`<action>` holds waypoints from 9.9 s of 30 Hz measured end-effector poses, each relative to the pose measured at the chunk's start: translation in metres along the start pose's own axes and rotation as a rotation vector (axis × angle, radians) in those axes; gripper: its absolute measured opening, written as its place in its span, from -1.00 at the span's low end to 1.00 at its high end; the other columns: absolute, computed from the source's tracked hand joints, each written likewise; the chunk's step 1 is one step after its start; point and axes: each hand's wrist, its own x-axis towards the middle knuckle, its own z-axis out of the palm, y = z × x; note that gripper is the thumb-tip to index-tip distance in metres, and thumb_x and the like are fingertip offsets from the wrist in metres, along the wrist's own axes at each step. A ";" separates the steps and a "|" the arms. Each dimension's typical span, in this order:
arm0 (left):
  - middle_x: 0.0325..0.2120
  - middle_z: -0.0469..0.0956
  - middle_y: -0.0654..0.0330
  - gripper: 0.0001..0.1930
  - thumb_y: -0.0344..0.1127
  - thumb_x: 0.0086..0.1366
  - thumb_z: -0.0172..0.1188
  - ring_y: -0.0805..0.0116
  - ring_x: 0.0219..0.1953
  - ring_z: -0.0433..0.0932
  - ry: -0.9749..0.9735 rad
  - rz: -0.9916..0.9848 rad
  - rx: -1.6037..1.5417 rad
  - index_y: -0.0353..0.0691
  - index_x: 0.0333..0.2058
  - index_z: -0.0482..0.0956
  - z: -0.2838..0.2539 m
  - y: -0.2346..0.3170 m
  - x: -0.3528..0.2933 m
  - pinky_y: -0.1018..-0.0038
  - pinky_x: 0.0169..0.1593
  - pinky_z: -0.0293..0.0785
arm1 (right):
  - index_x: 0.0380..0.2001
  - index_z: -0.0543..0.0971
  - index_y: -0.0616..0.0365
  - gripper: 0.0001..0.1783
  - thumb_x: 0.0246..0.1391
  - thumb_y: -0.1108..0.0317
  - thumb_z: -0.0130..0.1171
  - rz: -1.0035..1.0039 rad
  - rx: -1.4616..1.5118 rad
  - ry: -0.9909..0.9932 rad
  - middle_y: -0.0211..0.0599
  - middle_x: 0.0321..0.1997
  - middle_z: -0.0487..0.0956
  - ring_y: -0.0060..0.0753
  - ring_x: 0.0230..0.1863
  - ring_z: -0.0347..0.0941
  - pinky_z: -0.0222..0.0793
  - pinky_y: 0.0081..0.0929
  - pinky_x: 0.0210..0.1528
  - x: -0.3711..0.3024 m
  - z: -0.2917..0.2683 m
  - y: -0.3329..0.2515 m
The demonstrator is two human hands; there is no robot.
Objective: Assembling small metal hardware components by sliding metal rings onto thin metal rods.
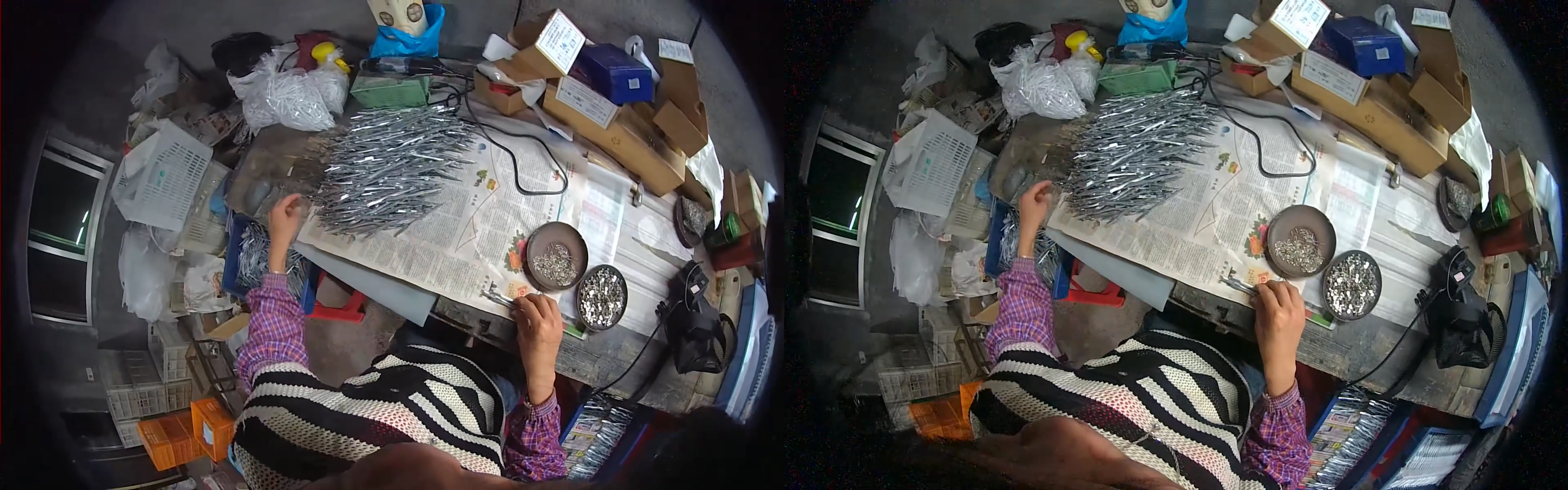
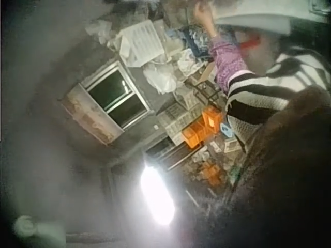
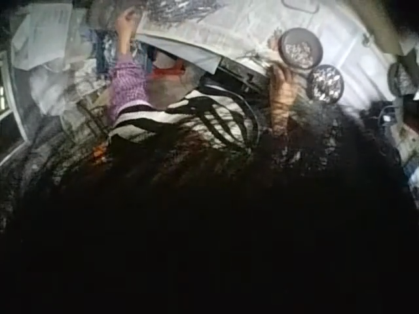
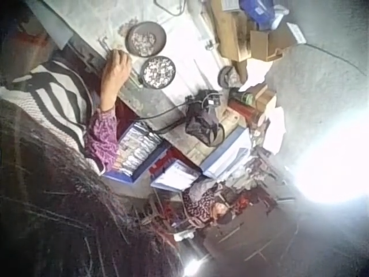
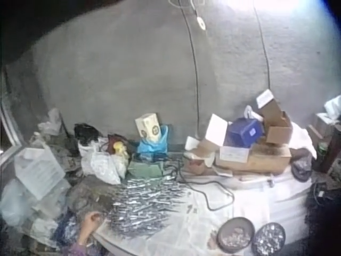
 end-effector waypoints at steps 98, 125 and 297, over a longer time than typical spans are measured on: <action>-0.51 0.50 0.16 -0.81 -0.48 -0.16 0.16 0.18 -0.40 0.48 -0.426 1.120 -0.531 -0.20 -0.46 0.47 0.142 0.391 -0.139 0.32 -0.27 0.32 | -0.22 0.42 0.31 -0.44 -0.47 0.37 0.17 -0.357 0.011 0.006 -0.18 -0.21 0.45 -0.23 -0.08 0.34 0.13 -0.28 0.07 0.002 0.011 -0.074; -0.46 0.52 0.19 -0.82 -0.48 0.08 0.12 0.36 -0.42 0.49 -0.751 0.548 -0.701 -0.31 -0.29 0.46 0.106 0.338 -0.103 0.50 -0.30 0.37 | -0.03 0.40 0.31 -0.57 -0.06 0.60 0.06 0.188 0.357 0.277 -0.01 -0.35 0.53 -0.08 -0.35 0.52 0.42 -0.38 -0.32 -0.007 -0.010 -0.023; -0.50 0.55 0.14 -0.80 -0.48 0.11 0.07 0.49 -0.50 0.52 -1.158 0.423 -0.580 -0.32 -0.26 0.54 0.088 0.344 -0.127 0.56 -0.36 0.42 | 0.01 0.41 0.31 -0.60 0.05 0.50 0.08 0.755 1.418 0.281 -0.38 -0.29 0.48 -0.67 -0.47 0.33 0.27 -0.72 -0.48 -0.065 -0.008 0.011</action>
